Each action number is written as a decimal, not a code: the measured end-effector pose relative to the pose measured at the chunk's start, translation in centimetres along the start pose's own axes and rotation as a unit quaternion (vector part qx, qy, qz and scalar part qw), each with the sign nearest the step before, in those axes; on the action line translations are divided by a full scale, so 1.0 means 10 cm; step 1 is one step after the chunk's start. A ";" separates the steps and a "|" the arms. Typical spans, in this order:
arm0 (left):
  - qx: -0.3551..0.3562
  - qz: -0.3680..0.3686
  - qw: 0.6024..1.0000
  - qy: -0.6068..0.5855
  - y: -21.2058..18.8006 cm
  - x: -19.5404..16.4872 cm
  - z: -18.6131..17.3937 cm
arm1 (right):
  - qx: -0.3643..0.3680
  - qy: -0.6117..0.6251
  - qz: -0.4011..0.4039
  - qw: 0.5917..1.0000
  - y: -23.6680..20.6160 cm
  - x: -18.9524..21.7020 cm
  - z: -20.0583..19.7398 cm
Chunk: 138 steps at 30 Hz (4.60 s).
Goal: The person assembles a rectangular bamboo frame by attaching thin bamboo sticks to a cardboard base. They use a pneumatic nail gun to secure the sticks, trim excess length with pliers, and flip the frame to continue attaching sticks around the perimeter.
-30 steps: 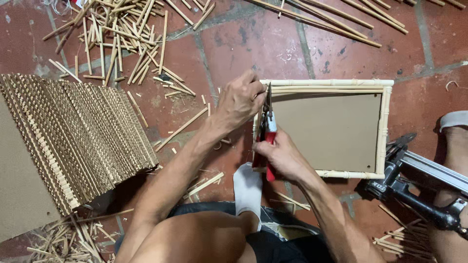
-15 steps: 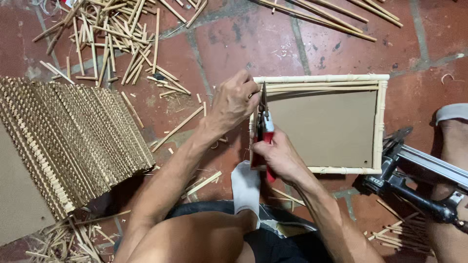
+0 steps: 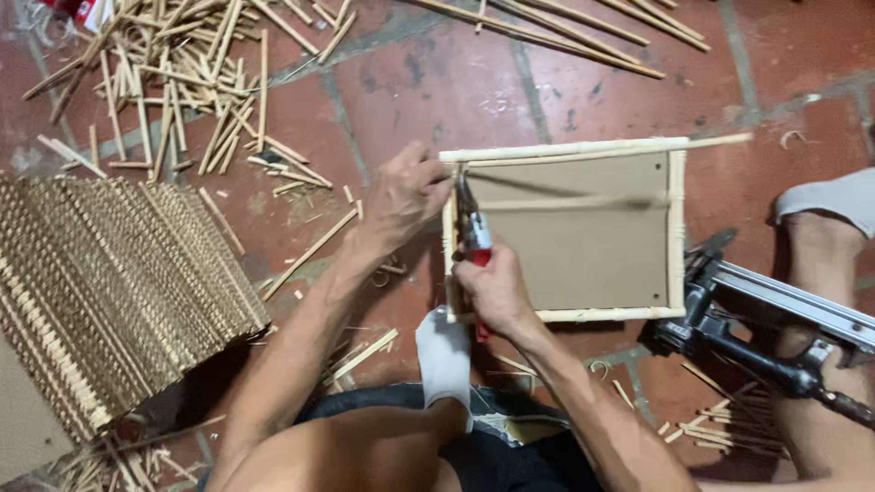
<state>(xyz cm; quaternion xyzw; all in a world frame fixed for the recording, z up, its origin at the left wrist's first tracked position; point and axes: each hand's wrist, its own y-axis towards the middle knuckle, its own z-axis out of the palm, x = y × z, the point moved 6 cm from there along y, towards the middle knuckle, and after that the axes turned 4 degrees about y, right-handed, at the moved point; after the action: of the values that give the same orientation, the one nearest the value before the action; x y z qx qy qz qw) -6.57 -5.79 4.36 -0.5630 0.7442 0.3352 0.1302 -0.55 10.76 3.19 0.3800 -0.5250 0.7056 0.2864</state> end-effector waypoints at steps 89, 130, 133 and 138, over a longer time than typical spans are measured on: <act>0.107 0.080 0.989 -0.057 0.93 -1.10 1.63 | -0.219 -0.280 -0.349 0.867 0.41 0.30 -2.73; 0.119 0.174 0.977 -0.006 0.79 -1.18 1.71 | -0.123 -0.747 -0.232 0.611 -0.75 0.52 -2.29; 0.108 0.185 0.977 0.015 0.77 -1.17 1.71 | -0.117 -0.731 -0.235 0.630 -0.76 0.53 -2.28; 0.074 0.151 0.985 -0.040 0.82 -1.18 1.62 | -0.116 -0.730 -0.258 0.622 -0.80 0.62 -2.14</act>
<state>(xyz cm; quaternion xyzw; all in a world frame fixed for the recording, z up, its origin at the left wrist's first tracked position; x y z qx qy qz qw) -13.22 14.71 1.99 -0.4192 0.8373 0.3178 0.1492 -2.57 33.58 9.11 0.8539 -0.5194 0.0268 0.0207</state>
